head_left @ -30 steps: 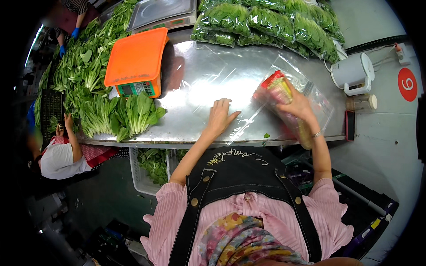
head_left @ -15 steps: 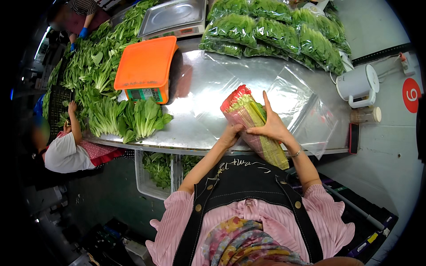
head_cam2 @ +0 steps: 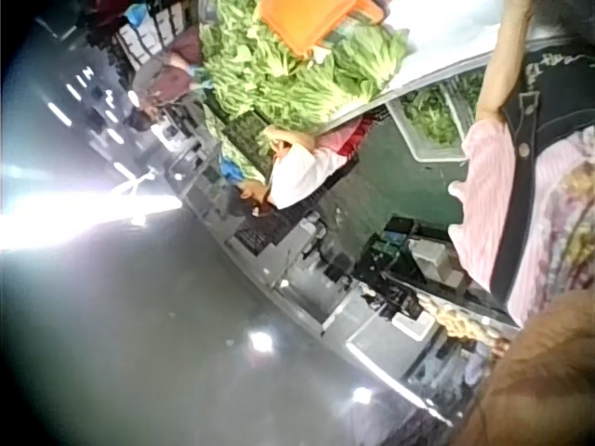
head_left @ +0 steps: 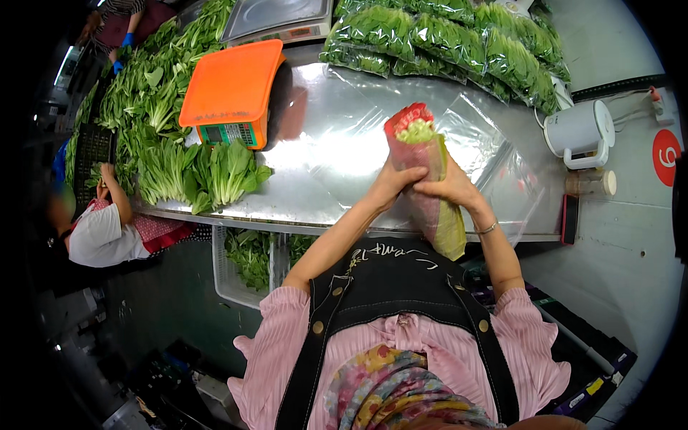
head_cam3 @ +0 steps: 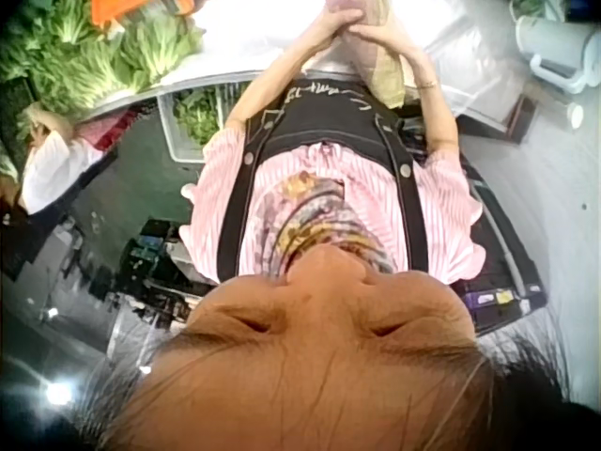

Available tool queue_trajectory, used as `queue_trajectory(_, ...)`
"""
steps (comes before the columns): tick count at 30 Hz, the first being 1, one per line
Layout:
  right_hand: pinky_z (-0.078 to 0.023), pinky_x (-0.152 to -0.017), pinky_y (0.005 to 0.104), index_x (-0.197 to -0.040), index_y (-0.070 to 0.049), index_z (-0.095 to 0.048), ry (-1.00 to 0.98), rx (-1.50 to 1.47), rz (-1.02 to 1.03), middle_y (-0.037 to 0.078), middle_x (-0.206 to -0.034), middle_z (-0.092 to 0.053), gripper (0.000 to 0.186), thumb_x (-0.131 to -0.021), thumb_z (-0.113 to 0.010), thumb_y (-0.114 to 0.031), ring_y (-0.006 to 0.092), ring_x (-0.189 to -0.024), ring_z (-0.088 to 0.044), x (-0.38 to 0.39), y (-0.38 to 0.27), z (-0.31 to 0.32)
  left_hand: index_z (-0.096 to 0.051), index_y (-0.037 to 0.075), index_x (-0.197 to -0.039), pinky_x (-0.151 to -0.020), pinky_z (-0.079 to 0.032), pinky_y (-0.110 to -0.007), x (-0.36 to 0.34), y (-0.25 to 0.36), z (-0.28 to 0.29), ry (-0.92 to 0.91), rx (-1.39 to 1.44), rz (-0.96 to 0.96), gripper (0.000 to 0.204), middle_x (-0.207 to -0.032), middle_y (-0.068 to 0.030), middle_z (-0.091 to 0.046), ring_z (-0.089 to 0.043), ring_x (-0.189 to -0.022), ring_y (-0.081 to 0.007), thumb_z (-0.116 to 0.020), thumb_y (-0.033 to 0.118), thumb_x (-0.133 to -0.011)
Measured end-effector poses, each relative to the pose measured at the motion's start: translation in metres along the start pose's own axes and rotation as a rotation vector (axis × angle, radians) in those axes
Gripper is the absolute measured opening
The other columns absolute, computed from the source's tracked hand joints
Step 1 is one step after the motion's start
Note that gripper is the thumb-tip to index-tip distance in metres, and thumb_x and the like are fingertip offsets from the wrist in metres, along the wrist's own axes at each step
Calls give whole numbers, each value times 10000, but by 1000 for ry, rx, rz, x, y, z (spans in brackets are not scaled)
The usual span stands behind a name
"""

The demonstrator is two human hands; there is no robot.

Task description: The person places leafy greens into plastic bags, folds the bags closed, and gathers more greens into a pile.

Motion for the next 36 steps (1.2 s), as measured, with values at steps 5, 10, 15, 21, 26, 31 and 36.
queue_trajectory(5,-354,-1003,339,-1359,-9,-299,58,-11,-14,134,-1273,-473,903,-632,-786,-235,217,-1157,-471,5,-4,32,-171,83,-1408,-1002,-354,-352,-13,14,7,-67,-123,-67,867,-1338,-135,-398,-393,-1238,-231,-711,324,-773)
queue_trajectory(10,-376,-990,342,-1374,-5,-286,162,362,-42,197,-1257,-500,978,-583,-788,-284,288,-1156,-499,19,6,53,-507,23,-1079,-821,-431,-421,22,-14,71,197,-1367,21,496,-1053,-163,-557,-512,-1027,-299,-718,289,-717)
queue_trajectory(15,-443,-899,410,-1390,-15,-251,-22,684,-94,270,-1173,-523,1033,-560,-760,-360,373,-1076,-538,24,29,24,-500,34,-918,-717,-431,-431,36,-41,66,206,-1790,-95,374,-902,-135,-530,-513,-898,-308,-713,222,-674)
queue_trajectory(21,-475,-801,449,-1362,1,-260,-232,990,-132,263,-1016,-533,1021,-549,-771,-348,399,-950,-546,27,51,-8,-487,19,-903,-710,-440,-457,36,-47,76,159,-1759,-171,230,-914,-174,-523,-512,-907,-353,-591,59,-703)
queue_trajectory(26,-480,-795,449,-1358,-2,-257,-274,1002,-159,260,-1011,-533,1019,-548,-775,-342,402,-952,-545,24,43,-10,-523,10,-842,-699,-451,-473,32,-41,93,213,-1623,-221,94,-804,-201,-549,-546,-793,-393,-544,53,-761)
queue_trajectory(31,-473,-802,445,-1362,-1,-254,-409,1003,-54,263,-1027,-532,1017,-564,-776,-356,403,-959,-544,22,23,-24,-547,4,-794,-650,-459,-470,29,-20,87,155,-1500,-219,99,-799,-205,-579,-572,-762,-398,-494,83,-823)
queue_trajectory(36,-469,-805,440,-1372,-10,-254,-484,981,-132,250,-1046,-543,1045,-561,-768,-422,387,-970,-553,-12,29,-27,-591,12,-840,-669,-463,-437,30,-12,84,205,-1479,-157,128,-812,-180,-602,-588,-761,-370,-526,122,-844)
Point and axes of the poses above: each hand's wrist, its own x-axis away from the middle knuckle, its own z-axis out of the back of the hand, y = z × x, the point moved 1 cm from there along -x, towards the middle knuckle
